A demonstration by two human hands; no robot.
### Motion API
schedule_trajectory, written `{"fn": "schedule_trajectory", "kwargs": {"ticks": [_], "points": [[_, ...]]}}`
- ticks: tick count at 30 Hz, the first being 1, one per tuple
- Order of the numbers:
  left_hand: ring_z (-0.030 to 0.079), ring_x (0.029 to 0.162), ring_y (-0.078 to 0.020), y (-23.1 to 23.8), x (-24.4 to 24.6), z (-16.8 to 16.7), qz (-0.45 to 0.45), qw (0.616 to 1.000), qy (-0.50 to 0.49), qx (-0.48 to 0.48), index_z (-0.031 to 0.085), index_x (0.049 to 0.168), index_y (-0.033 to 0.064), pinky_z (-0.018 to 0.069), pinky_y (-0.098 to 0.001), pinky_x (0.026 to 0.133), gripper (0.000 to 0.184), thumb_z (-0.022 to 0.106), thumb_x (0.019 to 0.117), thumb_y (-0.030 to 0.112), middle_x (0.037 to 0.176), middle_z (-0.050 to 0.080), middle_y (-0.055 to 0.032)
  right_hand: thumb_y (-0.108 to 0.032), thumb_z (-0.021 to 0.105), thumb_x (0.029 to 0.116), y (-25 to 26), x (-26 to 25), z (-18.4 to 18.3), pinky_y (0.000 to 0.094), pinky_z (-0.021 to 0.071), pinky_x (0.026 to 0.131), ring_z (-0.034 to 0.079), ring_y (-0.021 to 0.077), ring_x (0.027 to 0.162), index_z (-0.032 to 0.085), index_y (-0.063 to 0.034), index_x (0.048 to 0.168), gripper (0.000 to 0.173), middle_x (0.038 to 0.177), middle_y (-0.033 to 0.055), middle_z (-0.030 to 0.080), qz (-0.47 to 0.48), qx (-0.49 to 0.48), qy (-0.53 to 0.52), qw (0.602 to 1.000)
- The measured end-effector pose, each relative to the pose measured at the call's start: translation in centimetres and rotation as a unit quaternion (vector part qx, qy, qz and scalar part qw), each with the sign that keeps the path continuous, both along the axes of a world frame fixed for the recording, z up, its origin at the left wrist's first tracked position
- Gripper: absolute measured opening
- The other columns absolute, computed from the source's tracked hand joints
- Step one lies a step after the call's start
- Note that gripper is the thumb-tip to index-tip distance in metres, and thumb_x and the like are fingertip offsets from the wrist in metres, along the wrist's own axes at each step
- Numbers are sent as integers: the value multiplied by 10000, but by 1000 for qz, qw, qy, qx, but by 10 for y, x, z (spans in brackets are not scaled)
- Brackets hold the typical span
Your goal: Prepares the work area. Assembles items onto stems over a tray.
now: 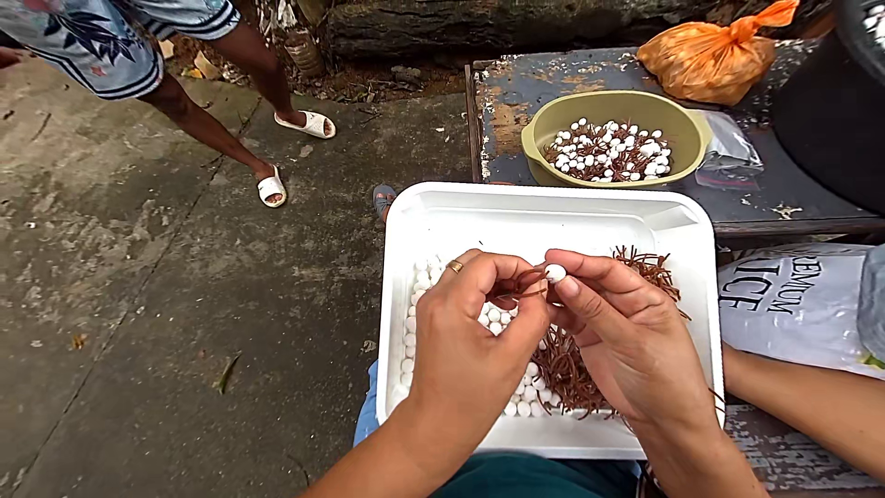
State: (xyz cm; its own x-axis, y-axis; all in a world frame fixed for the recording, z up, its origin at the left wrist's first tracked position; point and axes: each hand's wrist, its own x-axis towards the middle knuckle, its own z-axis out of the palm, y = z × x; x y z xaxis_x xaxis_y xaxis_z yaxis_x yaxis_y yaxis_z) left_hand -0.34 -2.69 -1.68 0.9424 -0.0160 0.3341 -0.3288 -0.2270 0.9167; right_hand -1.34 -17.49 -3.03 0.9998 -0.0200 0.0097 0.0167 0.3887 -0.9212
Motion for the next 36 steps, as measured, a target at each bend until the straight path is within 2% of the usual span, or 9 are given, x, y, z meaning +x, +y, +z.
{"fn": "schedule_trajectory", "kwargs": {"ticks": [4, 14, 20, 27, 36], "points": [[652, 828, -11, -2, 0, -3, 9, 999, -29, 21, 700, 936, 67, 564, -153, 745, 59, 677, 882, 75, 870, 671, 40, -17, 638, 971, 1, -1, -1, 252, 631, 790, 740, 100, 851, 748, -66, 1140, 207, 1021, 56, 747, -5, 8, 8, 1000], [660, 833, -8, -3, 0, -5, 18, 999, -24, 32, 699, 930, 86, 563, -159, 765, 51, 676, 885, 91, 860, 681, 52, -8, 668, 942, 3, -3, -1, 261, 633, 790, 746, 106, 833, 761, -77, 1095, 192, 985, 62, 753, -22, 8, 24, 999], [655, 831, -2, -4, -1, -6, 24, 999, -22, 39, 699, 915, 96, 557, -157, 758, 50, 676, 871, 95, 850, 674, 59, -17, 690, 929, 4, -5, -3, 265, 636, 790, 747, 111, 839, 752, -93, 1092, 191, 1014, 56, 749, -43, -16, 0, 999], [655, 836, -3, -3, -2, -4, 22, 998, -21, 46, 698, 919, 104, 557, -159, 755, 49, 675, 875, 107, 848, 675, 66, -82, 716, 934, 7, -6, -6, 259, 640, 783, 722, 90, 859, 747, -124, 1087, 162, 1050, 5, 700, -78, -82, -74, 991], [664, 819, -6, -5, -2, -4, 19, 999, -11, 23, 694, 921, 93, 572, -162, 746, 53, 679, 871, 91, 846, 676, 54, -80, 713, 936, 7, -7, -8, 255, 637, 777, 727, 88, 835, 738, -125, 1085, 158, 1033, 8, 720, -79, -76, -74, 991]]}}
